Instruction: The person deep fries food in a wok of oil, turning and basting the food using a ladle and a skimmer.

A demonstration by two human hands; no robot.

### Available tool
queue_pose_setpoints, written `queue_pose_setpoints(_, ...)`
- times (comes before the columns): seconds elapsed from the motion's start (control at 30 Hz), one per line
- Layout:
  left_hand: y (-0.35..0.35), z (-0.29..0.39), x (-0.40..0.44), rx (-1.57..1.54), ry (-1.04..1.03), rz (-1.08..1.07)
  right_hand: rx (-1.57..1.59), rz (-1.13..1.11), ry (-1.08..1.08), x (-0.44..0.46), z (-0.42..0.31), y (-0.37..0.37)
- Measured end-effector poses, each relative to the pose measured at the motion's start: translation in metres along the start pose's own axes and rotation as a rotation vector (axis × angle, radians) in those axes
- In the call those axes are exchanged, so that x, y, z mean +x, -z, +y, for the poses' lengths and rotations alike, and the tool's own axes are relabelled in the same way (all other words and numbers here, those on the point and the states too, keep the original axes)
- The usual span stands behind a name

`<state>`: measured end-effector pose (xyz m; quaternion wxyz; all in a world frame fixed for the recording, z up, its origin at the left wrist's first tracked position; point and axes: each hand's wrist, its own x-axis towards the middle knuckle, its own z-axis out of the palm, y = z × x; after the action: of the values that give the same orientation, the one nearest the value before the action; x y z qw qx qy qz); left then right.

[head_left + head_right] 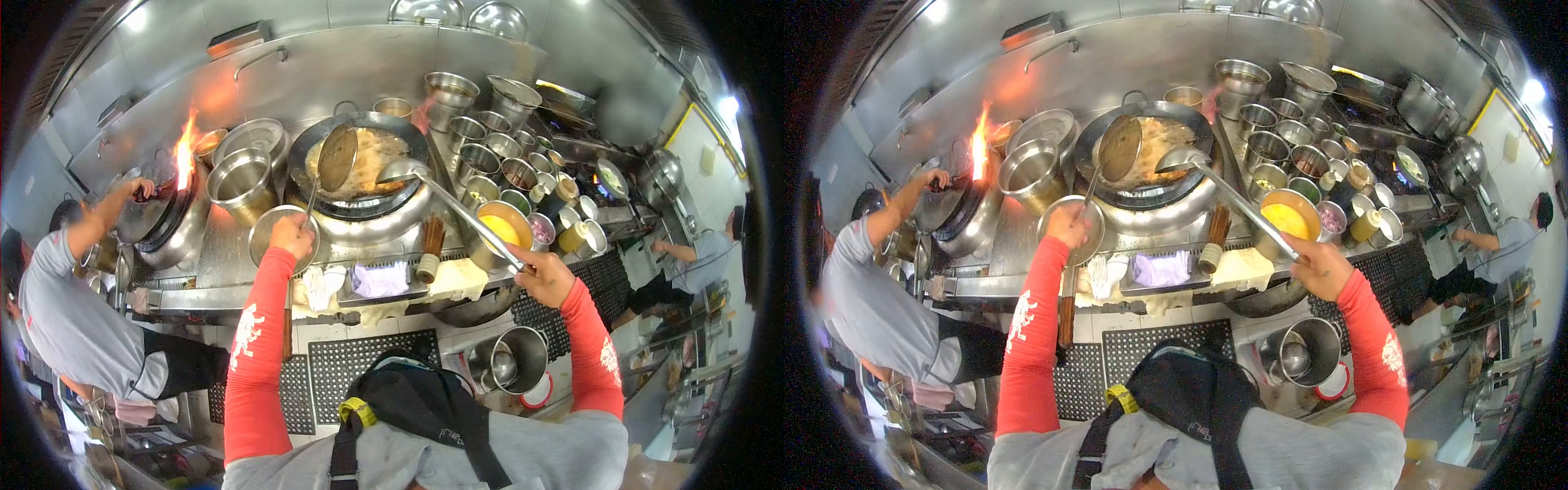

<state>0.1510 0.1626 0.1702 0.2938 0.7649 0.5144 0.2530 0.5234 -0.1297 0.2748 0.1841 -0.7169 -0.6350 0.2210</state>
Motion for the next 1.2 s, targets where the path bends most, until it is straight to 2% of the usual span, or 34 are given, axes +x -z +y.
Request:
queue_pose_setpoints(0.2,-0.012,0.016,0.001,-0.311,0.262,-0.075,-0.167,0.049,0.149,0.024,0.02,-0.012)
queue_pose_setpoints(0.33,-0.021,0.024,0.009,-0.329,0.289,-0.148,-0.167,0.147,0.159,0.054,0.038,-0.034)
queue_pose_setpoints(0.5,-0.025,0.043,0.005,-0.383,0.255,-0.143,-0.079,0.199,0.138,0.089,0.051,-0.052)
queue_pose_setpoints(0.67,-0.025,0.04,0.009,-0.301,0.213,-0.005,-0.214,0.196,0.19,0.127,0.046,-0.057)
queue_pose_setpoints(0.8,-0.025,0.037,0.012,-0.311,0.216,0.01,-0.34,0.189,0.241,0.165,0.048,-0.064)
queue_pose_setpoints(0.87,-0.028,0.037,0.011,-0.336,0.207,0.011,-0.441,0.124,0.147,0.177,0.033,-0.058)
queue_pose_setpoints(1.0,-0.032,0.028,0.008,-0.356,0.212,0.009,-0.509,0.097,0.074,0.165,0.01,-0.038)
queue_pose_setpoints(1.1,-0.03,0.022,0.0,-0.374,0.206,0.002,-0.494,0.13,0.181,0.165,0.032,-0.031)
queue_pose_setpoints(1.13,-0.029,0.024,0.0,-0.37,0.195,0.0,-0.53,0.092,0.153,0.152,0.017,-0.021)
queue_pose_setpoints(1.2,-0.027,0.032,-0.001,-0.357,0.182,-0.013,-0.547,0.116,0.234,0.145,0.021,-0.015)
